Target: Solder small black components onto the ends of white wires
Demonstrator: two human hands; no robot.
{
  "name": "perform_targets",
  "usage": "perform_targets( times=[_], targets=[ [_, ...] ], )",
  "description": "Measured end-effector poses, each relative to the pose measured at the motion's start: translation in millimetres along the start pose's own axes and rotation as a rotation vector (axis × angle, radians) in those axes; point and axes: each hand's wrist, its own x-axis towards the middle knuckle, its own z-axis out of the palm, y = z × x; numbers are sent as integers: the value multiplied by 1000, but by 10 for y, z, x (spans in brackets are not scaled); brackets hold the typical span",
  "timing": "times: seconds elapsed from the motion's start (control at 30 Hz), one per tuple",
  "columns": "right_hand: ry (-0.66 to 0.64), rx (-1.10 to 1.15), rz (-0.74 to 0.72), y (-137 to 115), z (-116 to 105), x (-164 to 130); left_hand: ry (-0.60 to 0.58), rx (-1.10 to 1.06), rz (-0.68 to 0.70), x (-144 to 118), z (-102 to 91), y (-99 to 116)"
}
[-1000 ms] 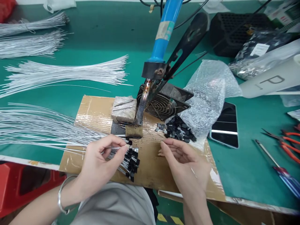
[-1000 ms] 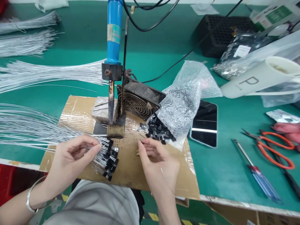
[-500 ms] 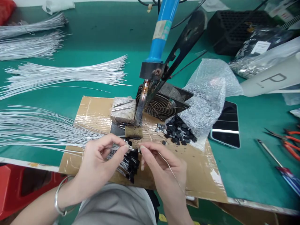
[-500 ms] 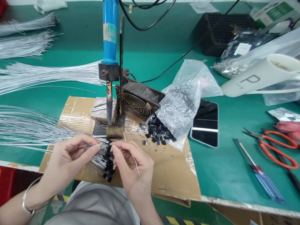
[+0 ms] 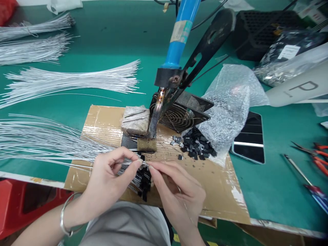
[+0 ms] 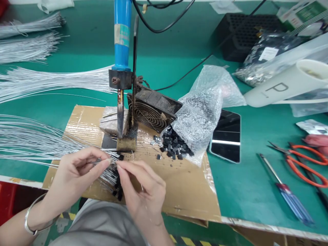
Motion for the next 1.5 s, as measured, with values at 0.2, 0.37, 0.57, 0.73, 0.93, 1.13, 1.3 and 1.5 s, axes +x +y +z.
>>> perform_targets(
  times=[0.2,0.37,0.57,0.73,0.93,1.13,1.3,1.5],
  targets=[
    [17,-37,-69,3,12,6,5,0,0,4,10,-15],
    [35,-41,5,52,0,-9,-2,-16,0,4,6,0],
    [4,20,99,43,0,-7,-18,-18,-1,-7,2,4],
    [14,51,147,21,1,-5,-30,-5,-16,-11,5,-11],
    [54,115,241,13,20,29,-47,7,-40,-14,-2,4],
    [82,225,275,24,90,21,-98,-70,-29,-26,-8,31],
    [26,205,288,1,69,42,-120,-101,-57,-24,-7,-18],
    [26,193,310,-23,70,41,-135,-101,-72,-14,-13,-12]
  ],
)
